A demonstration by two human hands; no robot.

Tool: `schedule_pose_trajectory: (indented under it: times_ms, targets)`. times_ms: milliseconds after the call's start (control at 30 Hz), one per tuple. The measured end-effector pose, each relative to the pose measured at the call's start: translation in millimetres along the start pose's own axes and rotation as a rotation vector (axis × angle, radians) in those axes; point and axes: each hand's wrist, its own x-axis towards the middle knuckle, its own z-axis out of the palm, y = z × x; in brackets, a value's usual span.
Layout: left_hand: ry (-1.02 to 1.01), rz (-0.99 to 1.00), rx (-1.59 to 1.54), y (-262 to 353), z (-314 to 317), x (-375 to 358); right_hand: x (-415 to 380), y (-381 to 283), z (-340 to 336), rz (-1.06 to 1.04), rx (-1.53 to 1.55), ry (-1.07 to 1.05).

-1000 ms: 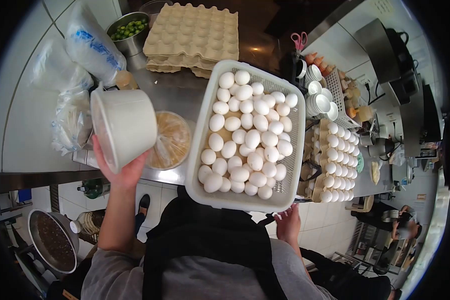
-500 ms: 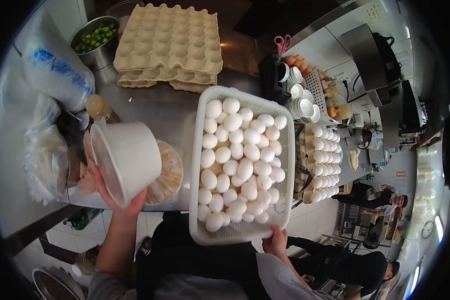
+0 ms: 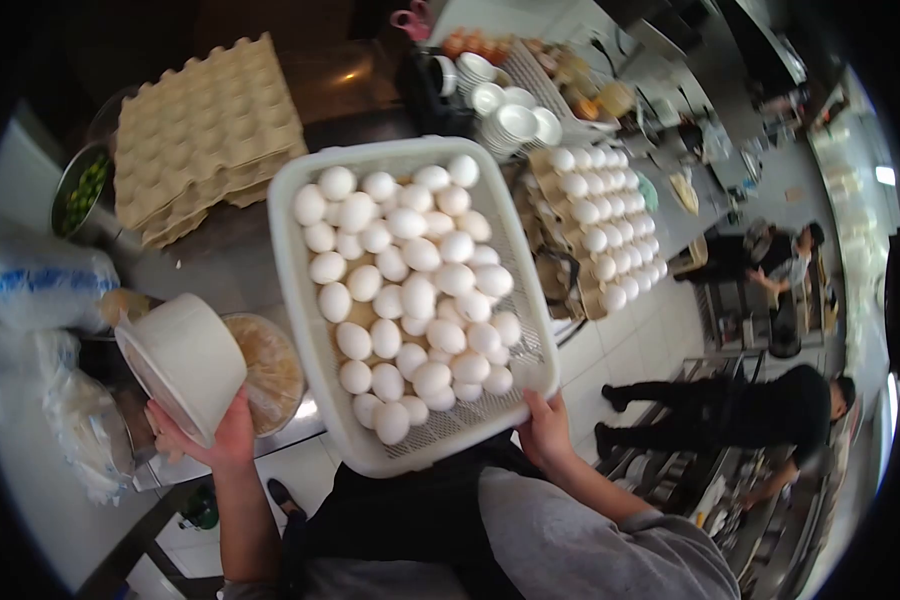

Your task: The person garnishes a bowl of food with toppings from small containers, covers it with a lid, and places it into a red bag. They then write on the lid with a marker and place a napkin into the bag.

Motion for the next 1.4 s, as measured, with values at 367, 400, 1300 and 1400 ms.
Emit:
schedule_pose_trajectory:
  times_ms: [367, 400, 1300, 1400]
  targets:
    - [0.126, 0.111, 0.327, -19, 54, -34, 50, -13, -16, -0.018, -0.13, -0.428]
    - [0.114, 0.112, 0.345, -26, 65, -39, 54, -17, -21, -0.009, -0.194, -0.504]
    - [-0.196, -1.233, 0.729, -565, 300, -74, 170, -238, -364, -0.328, 0.0, -0.729]
    - [-0.241, -1.361, 0.807, -609, 300, -71, 184, -246, -396, -0.14, 0.122, -0.645]
